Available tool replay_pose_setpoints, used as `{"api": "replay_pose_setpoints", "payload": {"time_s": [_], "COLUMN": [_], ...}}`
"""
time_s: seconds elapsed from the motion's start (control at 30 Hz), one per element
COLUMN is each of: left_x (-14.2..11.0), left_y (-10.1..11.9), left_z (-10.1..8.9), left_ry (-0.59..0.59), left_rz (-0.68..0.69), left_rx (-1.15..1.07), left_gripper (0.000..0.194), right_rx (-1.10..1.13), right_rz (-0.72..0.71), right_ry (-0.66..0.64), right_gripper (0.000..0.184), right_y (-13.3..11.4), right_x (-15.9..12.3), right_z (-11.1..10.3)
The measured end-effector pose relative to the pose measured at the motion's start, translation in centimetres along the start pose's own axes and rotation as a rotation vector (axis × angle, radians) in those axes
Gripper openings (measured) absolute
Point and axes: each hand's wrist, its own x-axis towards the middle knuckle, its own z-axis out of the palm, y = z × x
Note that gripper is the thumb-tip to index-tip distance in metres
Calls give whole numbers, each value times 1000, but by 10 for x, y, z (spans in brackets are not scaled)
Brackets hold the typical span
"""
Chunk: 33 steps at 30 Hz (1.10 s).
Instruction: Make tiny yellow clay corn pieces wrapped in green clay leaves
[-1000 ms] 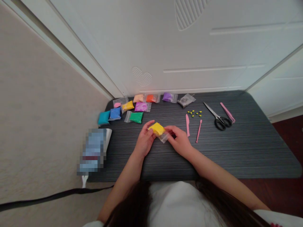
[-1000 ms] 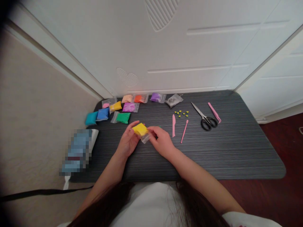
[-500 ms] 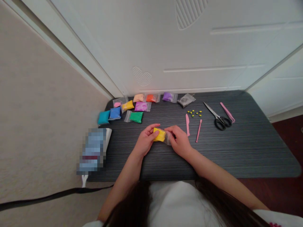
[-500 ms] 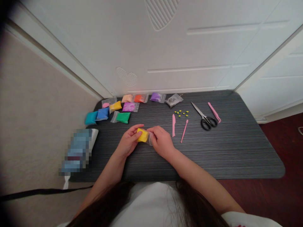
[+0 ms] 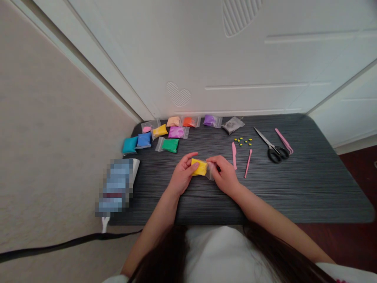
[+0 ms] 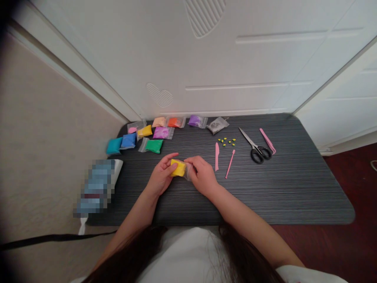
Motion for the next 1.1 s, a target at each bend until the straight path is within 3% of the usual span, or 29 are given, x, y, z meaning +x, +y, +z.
{"api": "replay_pose_setpoints", "payload": {"time_s": [0.27, 0.47, 0.9, 1.1], "left_x": [-2, -2, -2, -1], "left_y": [1, 1, -4, -5], "left_z": [-3, -3, -1, 1], "left_ry": [-45, -43, -87, -43], "left_rz": [-69, -84, -38, 10], "left_rx": [0, -2, 46, 69], "left_gripper": [15, 14, 12, 15], "right_rx": [44, 61, -35, 17], "right_rz": [7, -16, -67, 3], "right_ry": [-38, -65, 46, 26], "right_gripper": [22, 20, 19, 19], "right_y": [-1, -3, -5, -3], "right_x": [0, 1, -3, 2], "right_z": [-3, -6, -5, -7]}}
